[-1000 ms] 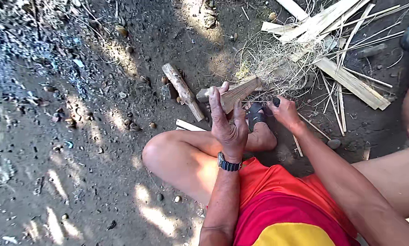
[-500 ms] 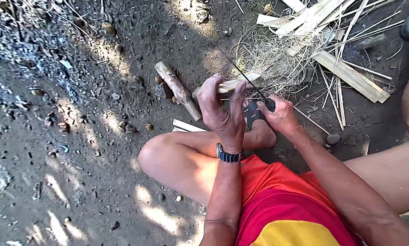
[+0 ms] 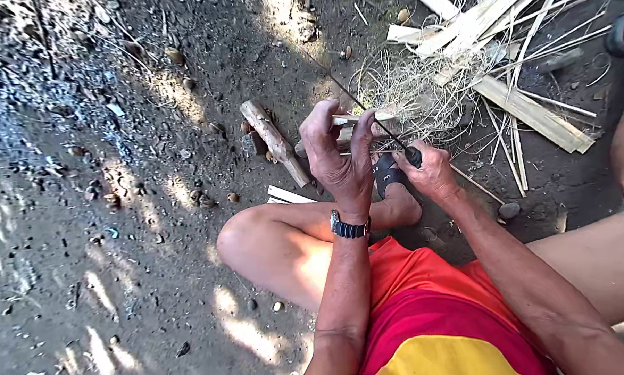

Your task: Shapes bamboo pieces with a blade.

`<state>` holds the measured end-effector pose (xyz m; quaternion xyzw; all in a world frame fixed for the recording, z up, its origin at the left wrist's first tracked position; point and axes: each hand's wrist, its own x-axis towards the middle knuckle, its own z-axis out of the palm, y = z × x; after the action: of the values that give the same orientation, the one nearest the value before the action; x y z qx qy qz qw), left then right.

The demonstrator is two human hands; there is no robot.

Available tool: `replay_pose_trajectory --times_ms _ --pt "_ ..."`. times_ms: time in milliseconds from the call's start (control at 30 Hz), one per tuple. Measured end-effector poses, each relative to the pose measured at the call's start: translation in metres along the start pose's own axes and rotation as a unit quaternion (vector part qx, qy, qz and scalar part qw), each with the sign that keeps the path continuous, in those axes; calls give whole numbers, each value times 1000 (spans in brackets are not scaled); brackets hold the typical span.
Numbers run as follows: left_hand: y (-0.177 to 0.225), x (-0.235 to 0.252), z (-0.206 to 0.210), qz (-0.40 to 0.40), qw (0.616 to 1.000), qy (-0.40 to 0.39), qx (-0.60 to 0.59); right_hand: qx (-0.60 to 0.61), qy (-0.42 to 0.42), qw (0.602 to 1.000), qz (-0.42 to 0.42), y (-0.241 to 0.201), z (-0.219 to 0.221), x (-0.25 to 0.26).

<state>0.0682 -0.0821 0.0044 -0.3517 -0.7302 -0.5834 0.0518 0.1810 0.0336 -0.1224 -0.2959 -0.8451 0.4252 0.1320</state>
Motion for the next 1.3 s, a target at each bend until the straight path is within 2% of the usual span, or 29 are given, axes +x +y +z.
replay_pose_trajectory --times_ms 33,100,167,267,333,400,433,500,567,633,667,733,833,900,967,1100,1167,1233,1300 --pt "-2 3 0 6 1000 5 -9 -15 -23 999 35 16 5 4" --pt "-6 1 -5 7 1000 12 -17 -49 -114 978 166 52 13 10" --pt "-9 1 -7 1 1000 12 -24 -59 -148 963 218 58 10 17" --pt "-9 -3 0 -4 999 18 -26 -21 -97 986 134 -2 -13 1" --pt "-17 12 14 10 997 71 -26 42 -26 998 26 -43 -21 6" --pt "-25 21 21 31 991 124 -33 79 -5 997 -11 -57 -19 6" --pt "-27 25 21 33 990 133 -28 69 -7 998 -1 -50 -15 11" --pt "-30 29 19 31 990 138 -29 14 -49 996 76 -16 -3 19" --pt "-31 31 15 31 990 135 -38 -39 -107 977 178 33 9 21" --pt "-31 32 15 34 989 137 -47 -75 -138 959 237 64 12 22" --pt "-32 34 16 36 988 141 -50 -77 -139 958 239 60 8 23" --pt "-32 33 18 41 988 145 -41 -46 -118 972 199 20 -5 17" --pt "-31 35 26 56 987 151 -27 40 -23 998 46 -48 -18 17" --pt "-29 35 26 57 987 148 -22 74 2 997 4 -67 -16 20" --pt "-30 38 26 56 986 154 -19 50 -20 998 41 -54 -8 29" --pt "-39 37 19 51 983 171 -37 -44 -102 972 207 31 15 30" --pt "-40 37 17 54 983 172 -41 -72 -117 959 247 55 18 28" --pt "-38 36 15 59 982 175 -38 -64 -119 961 242 36 9 25" --pt "-35 33 16 51 982 179 -16 -21 -94 979 181 -9 -2 17"
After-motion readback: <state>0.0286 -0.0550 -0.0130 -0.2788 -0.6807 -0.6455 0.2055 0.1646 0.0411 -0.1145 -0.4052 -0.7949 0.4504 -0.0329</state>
